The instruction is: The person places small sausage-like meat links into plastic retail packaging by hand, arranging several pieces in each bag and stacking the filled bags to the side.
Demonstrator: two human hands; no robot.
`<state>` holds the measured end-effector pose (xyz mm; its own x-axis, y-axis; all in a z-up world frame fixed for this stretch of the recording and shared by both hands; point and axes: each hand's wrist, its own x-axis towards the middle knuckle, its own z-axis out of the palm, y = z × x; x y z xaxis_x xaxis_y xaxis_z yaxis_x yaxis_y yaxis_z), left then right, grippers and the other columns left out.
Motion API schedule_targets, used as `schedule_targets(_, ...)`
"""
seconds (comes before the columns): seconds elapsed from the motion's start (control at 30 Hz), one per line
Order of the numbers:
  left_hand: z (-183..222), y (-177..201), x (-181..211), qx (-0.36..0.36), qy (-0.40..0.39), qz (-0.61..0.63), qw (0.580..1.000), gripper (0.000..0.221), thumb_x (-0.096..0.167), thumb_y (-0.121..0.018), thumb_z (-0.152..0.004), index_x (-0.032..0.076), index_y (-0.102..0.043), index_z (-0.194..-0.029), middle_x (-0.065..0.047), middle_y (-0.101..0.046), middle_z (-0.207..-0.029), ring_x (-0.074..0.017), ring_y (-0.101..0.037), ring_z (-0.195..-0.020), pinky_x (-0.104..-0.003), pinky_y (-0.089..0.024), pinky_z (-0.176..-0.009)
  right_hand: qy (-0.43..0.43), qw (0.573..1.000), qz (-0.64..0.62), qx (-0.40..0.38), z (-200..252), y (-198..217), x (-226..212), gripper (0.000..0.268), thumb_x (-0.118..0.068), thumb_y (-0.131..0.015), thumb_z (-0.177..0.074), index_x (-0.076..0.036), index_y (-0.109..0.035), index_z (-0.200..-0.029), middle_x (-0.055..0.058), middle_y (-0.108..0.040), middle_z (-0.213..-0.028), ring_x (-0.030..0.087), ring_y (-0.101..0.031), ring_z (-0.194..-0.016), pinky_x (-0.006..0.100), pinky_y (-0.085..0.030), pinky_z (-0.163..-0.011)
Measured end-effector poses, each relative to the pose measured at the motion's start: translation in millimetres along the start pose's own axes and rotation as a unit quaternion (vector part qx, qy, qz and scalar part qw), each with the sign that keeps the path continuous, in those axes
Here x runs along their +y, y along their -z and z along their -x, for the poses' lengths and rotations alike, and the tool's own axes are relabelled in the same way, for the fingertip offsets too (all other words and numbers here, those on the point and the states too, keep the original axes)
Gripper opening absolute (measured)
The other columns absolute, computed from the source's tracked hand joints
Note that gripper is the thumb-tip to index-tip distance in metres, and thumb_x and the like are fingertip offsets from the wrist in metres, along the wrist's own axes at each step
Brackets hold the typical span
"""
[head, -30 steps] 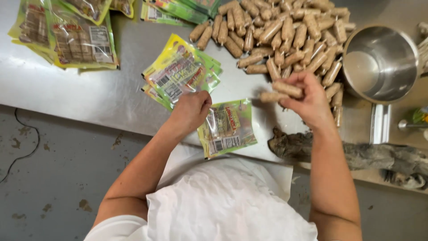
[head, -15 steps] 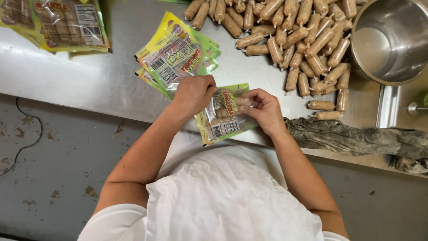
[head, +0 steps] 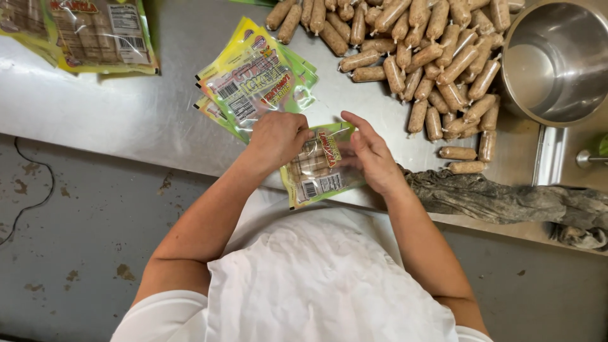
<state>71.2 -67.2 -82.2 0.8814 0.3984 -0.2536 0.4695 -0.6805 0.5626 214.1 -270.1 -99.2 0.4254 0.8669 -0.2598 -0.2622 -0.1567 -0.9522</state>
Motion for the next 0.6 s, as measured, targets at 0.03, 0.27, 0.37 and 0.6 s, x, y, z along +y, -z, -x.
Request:
schedule_targets(0.03, 2, -3, -3, 0.000, -0.003, 0.000, 1.000, 0.024, 0.034, -0.065, -0.096, 0.013, -0.077, -0.095, -0.017, -0.076, -0.083, -0.0446, -0.074, -0.093, -0.059, -0.059, -0.083, 0.001, 1.000, 0.001, 0.002, 1, 13, 2, 0.074, -0.056, -0.052, -0.104, -0.010, -0.037, -0.159, 0.029, -0.069, -0.124, 0.034, -0.071, -0.113, 0.042, -0.066, -0.085)
schedule_targets(0.27, -2, -9, -7, 0.006, -0.002, -0.026, 1.000, 0.024, 0.034, -0.063, -0.097, 0.015, -0.076, -0.094, -0.015, -0.076, -0.083, -0.0423, -0.075, -0.092, -0.056, -0.060, -0.083, 0.201, 0.666, 0.644, 0.319, -3, 115, 17, 0.038, -0.021, -0.092, -0.085, -0.014, -0.065, -0.110, 0.009, -0.065, -0.087, 0.031, -0.072, -0.075, 0.042, -0.060, -0.066)
schedule_targets(0.37, 7, -2, -3, 0.007, 0.004, -0.014, 1.000, 0.023, 0.033, -0.065, -0.097, 0.014, -0.077, -0.095, -0.016, -0.076, -0.083, -0.0427, -0.075, -0.092, -0.055, -0.060, -0.083, 0.144, 0.751, 0.567, 0.306, 6, 132, 17, 0.033, -0.016, -0.090, -0.083, -0.012, -0.065, -0.105, 0.009, -0.068, -0.084, 0.029, -0.071, -0.075, 0.038, -0.057, -0.065)
schedule_targets(0.6, 8, 7, -12, 0.033, -0.003, 0.023, 0.999, 0.019, 0.028, -0.068, -0.095, 0.012, -0.078, -0.095, -0.018, -0.076, -0.083, -0.0458, -0.075, -0.091, -0.057, -0.060, -0.083, 0.024, 0.961, 0.231, 0.152, 40, 73, -36, 0.034, -0.004, -0.092, -0.073, -0.009, -0.071, -0.100, 0.002, -0.075, -0.089, 0.006, -0.068, -0.081, 0.020, -0.059, -0.075)
